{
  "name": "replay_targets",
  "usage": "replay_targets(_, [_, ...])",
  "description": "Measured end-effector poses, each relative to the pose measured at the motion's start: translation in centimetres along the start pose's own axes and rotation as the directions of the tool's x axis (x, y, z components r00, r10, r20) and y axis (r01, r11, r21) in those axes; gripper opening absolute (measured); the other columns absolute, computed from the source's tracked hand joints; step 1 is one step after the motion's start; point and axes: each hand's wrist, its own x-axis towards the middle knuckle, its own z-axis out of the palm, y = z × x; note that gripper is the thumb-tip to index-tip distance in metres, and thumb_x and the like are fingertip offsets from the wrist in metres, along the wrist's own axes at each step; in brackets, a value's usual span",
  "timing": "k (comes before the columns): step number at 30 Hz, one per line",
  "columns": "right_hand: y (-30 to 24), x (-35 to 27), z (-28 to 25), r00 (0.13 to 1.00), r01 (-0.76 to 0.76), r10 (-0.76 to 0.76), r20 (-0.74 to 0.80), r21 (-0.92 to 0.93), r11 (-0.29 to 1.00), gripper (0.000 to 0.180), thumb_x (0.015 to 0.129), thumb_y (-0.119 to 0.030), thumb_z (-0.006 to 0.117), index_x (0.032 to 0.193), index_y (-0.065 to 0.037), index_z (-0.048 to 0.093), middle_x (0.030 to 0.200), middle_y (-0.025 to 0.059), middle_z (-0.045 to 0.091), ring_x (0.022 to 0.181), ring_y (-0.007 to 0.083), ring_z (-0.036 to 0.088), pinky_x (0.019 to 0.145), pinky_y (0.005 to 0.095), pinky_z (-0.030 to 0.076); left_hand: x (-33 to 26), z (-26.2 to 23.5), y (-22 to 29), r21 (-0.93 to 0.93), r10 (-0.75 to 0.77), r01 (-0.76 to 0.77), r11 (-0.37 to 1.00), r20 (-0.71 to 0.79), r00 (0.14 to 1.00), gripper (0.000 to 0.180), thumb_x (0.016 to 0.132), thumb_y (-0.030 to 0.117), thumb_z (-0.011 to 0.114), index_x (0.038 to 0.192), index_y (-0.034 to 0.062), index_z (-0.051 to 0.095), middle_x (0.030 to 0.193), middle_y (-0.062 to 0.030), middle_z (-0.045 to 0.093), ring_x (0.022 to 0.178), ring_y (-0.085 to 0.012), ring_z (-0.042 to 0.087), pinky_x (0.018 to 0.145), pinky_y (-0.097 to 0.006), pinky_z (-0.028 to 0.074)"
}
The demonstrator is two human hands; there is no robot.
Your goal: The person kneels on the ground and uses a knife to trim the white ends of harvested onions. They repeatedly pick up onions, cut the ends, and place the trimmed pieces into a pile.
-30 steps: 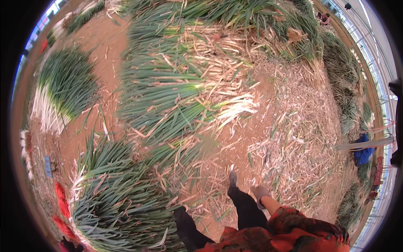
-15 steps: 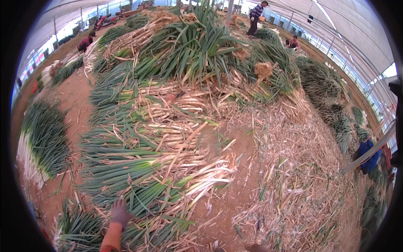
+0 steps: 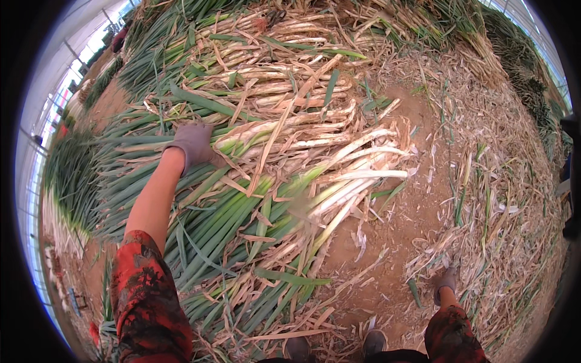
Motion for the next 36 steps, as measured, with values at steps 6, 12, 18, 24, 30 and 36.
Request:
replay_targets(6, [4.1,5.4,2.2,0.957,0.063,0.017,-0.29,0.267,0.962,0.077,0.081,-0.03,0.08,0.144,-0.008,0.041,0.129,0.0242,0.062,0.114,0.0426,0.064,0.094,0.0497,0.054,0.4,2.1,1.7,-0.027,0.088,-0.094,0.995,-0.16,0.983,0.094,0.058,0.059,0.086,0.13,0.004,0.061,0.128,-0.0209,0.064,0.117,-0.0374,0.062,0.096,-0.046,0.048])
replay_targets(12, [-0.3,1.1,2.1,0.979,0.196,-0.186,-0.079,0.154,0.968,0.056,0.08,-0.04,0.08,0.119,-0.005,0.062,0.114,0.019,0.072,0.102,0.0358,0.071,0.083,0.0485,0.054,-5.2,4.0,1.4,-0.256,0.13,-0.102,0.961,0.093,0.987,0.083,0.06,0.044,0.088,0.122,-0.0041,0.061,0.108,-0.0263,0.071,0.104,-0.0414,0.068,0.09,-0.045,0.053])
replay_targets(18, [-2.4,-4.6,-4.3,0.893,0.437,-0.372,-0.252,0.295,0.85,0.039,0.091,-0.036,0.068,0.111,-0.003,0.066,0.087,0.0168,0.07,0.08,0.0281,0.068,0.076,0.0398,0.054,-15.4,16.3,11.7,-0.539,-0.051,0.011,0.843,-0.06,0.997,0.08,0.065,0.04,0.083,0.126,-0.0013,0.05,0.111,-0.024,0.066,0.1,-0.0405,0.067,0.087,-0.047,0.054])
replay_targets(24, [-21.3,-21.6,-9.2,0.558,0.687,-0.818,-0.138,0.629,0.363,0.056,0.086,-0.018,0.073,0.136,-0.001,0.053,0.096,0.009,0.068,0.084,0.0188,0.064,0.077,0.0338,0.054,-19.1,21.8,14.1,-0.422,-0.154,-0.013,0.907,-0.36,0.92,0.097,0.06,0.036,0.089,0.138,0.0008,0.043,0.116,-0.0156,0.059,0.11,-0.0322,0.058,0.088,-0.044,0.049])
replay_targets(30, [-31.6,-22.8,0.8,0.527,0.848,-0.765,-0.37,0.175,0.5,0.044,0.082,-0.037,0.075,0.11,-0.004,0.066,0.105,0.0207,0.066,0.1,0.0392,0.065,0.087,0.0492,0.052,-17.5,18.2,14.1,-0.368,0.014,-0.275,0.888,-0.576,0.817,0.087,0.068,0.035,0.086,0.14,0.0062,0.046,0.133,-0.0142,0.054,0.121,-0.0342,0.05,0.101,-0.049,0.041])
replay_targets(36, [-30.6,-20.5,7.2,0.472,0.879,-0.737,-0.483,0.192,0.437,0.042,0.091,-0.031,0.063,0.119,-0.001,0.051,0.113,0.0249,0.058,0.109,0.0457,0.055,0.097,0.0525,0.045,-17.0,19.8,20.4,-0.639,-0.1,-0.145,0.755,-0.331,0.938,0.071,0.075,0.03,0.082,0.134,0.0046,0.052,0.125,-0.018,0.058,0.118,-0.0378,0.053,0.098,-0.048,0.046])
